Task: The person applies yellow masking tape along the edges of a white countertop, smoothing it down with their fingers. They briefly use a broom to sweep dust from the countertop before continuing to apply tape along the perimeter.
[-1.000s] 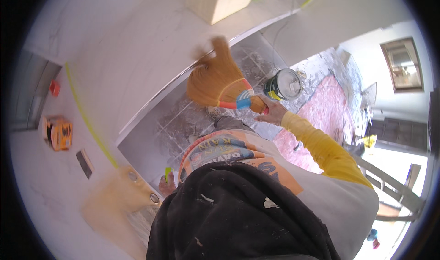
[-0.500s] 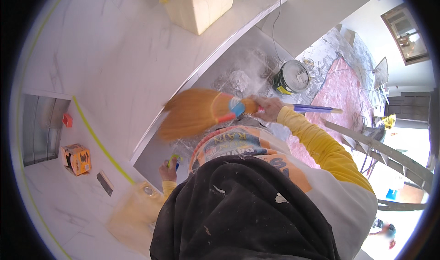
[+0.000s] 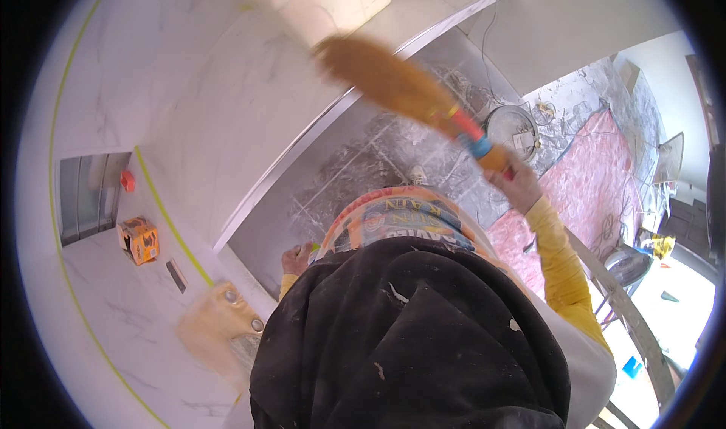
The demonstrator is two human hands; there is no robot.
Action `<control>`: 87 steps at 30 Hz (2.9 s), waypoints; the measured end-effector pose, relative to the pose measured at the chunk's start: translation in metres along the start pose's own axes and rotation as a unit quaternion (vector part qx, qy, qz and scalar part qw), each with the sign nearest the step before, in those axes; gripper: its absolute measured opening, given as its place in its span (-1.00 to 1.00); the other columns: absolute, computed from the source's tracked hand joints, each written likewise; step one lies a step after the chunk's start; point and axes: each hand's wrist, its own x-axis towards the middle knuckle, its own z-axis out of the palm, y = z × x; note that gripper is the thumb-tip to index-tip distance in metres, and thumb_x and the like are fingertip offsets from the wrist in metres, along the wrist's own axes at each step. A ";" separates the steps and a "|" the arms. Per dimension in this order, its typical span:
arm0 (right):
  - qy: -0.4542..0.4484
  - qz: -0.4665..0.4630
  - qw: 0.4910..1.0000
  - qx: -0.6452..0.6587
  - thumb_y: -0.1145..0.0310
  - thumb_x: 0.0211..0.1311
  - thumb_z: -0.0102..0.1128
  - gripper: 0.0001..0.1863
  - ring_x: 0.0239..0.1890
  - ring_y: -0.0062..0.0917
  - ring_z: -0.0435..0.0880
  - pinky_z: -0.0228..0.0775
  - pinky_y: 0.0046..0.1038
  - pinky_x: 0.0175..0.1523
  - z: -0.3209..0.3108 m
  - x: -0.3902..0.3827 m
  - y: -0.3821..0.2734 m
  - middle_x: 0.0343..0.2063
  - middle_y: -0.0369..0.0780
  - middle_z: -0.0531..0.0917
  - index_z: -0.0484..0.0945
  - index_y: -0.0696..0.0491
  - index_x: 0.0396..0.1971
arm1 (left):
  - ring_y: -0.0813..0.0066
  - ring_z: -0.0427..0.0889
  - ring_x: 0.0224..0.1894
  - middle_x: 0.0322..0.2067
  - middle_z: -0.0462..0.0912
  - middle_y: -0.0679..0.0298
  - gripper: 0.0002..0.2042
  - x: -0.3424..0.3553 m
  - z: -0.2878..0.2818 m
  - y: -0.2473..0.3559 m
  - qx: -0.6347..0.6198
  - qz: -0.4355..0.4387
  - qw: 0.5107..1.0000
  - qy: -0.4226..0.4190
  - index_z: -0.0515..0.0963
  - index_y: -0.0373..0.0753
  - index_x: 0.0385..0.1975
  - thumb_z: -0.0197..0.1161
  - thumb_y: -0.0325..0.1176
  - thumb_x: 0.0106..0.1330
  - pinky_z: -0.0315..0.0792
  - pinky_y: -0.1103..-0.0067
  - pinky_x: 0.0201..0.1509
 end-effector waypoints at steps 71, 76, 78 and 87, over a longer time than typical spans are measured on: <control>0.014 0.175 0.979 0.105 0.14 0.25 0.32 -0.24 -0.13 -0.55 0.57 0.42 -0.49 0.03 -0.337 0.239 0.173 -0.13 -0.18 0.62 0.23 0.08 0.37 | 0.11 0.61 0.07 0.01 0.64 0.12 -0.70 0.299 0.520 0.929 0.643 0.427 0.607 -0.190 0.53 -0.07 0.01 0.05 -0.40 0.29 0.51 0.27 0.11; 0.127 0.168 0.967 0.145 0.19 0.31 0.26 -0.32 -0.18 -0.63 0.55 0.43 -0.55 -0.05 -0.347 0.288 0.173 -0.22 -0.22 0.65 0.27 0.19 0.33 | 0.12 0.62 0.05 -0.02 0.65 0.12 -0.66 0.328 0.516 0.907 0.640 0.441 0.597 -0.200 0.51 0.00 0.07 0.08 -0.33 0.29 0.49 0.29 0.09; 0.216 0.131 0.948 0.194 0.27 0.31 0.26 -0.30 -0.14 -0.60 0.57 0.44 -0.54 -0.01 -0.341 0.311 0.148 -0.15 -0.19 0.64 0.21 0.18 0.36 | 0.12 0.63 0.04 -0.03 0.65 0.12 -0.60 0.326 0.518 0.899 0.630 0.449 0.600 -0.202 0.45 0.06 0.16 0.08 -0.30 0.30 0.49 0.29 0.09; 0.162 0.126 0.963 0.175 0.31 0.26 0.28 -0.25 -0.09 -0.60 0.55 0.44 -0.54 0.04 -0.339 0.307 0.129 -0.05 -0.16 0.59 0.17 0.06 0.41 | 0.15 0.64 0.05 0.02 0.64 0.11 -0.41 0.291 0.519 0.879 0.632 0.427 0.615 -0.201 0.31 0.09 0.34 0.03 -0.48 0.25 0.52 0.31 0.11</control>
